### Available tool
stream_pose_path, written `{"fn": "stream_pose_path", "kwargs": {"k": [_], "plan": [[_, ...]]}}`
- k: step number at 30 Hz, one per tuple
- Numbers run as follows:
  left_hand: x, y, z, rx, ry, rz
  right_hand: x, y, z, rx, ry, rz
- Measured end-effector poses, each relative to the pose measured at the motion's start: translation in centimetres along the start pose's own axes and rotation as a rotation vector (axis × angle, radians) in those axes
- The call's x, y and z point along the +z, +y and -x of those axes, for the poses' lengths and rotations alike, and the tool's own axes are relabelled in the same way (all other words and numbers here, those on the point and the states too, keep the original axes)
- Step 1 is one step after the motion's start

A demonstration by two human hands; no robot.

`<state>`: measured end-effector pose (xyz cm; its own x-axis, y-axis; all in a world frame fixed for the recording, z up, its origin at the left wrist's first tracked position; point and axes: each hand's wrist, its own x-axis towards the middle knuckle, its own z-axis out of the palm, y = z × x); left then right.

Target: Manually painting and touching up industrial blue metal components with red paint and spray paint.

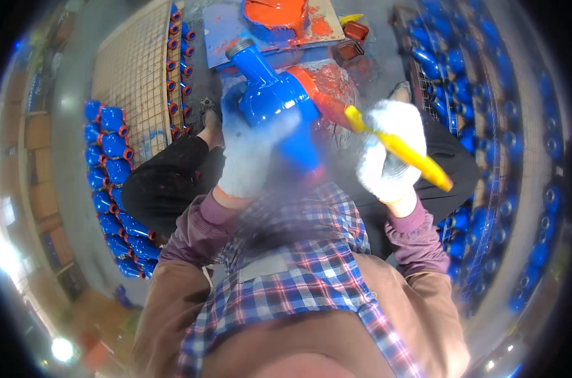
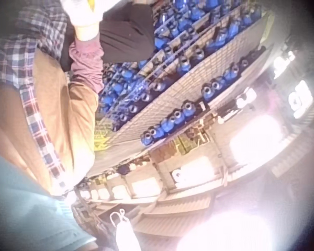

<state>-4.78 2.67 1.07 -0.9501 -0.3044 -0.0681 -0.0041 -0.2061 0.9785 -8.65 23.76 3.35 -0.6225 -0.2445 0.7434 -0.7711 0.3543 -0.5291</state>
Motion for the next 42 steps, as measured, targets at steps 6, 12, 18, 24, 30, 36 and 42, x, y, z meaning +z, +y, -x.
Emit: {"fn": "stream_pose_path", "kwargs": {"k": [6,12,18,24,30,36,42], "plan": [[-0.8,0.1,-2.7,-0.667,-0.124,0.815,0.1,1.0,1.2,-0.102,-0.156,0.089],[-1.3,-1.5,-2.5,-0.361,-0.207,0.286,-1.3,1.8,0.1,-0.245,-0.354,0.107],[-2.7,0.5,-4.2,-0.322,-0.361,0.365,-2.0,1.0,-2.4,-0.16,-0.062,0.011],[-3.5,3.2,-4.4,0.465,-0.379,-0.915,0.8,6.5,-9.3,0.224,-0.096,0.195],[-3.5,4.7,-4.1,0.944,-0.578,-1.707,5.0,9.2,-10.1,0.555,-0.426,0.008],[-3.2,5.9,-4.2,0.861,-0.671,-1.689,3.2,5.7,-8.5,0.107,-0.307,0.137],[-3.5,5.7,-5.0,0.277,-0.728,-1.238,1.8,3.2,-6.1,-0.03,-0.215,0.029]]}}
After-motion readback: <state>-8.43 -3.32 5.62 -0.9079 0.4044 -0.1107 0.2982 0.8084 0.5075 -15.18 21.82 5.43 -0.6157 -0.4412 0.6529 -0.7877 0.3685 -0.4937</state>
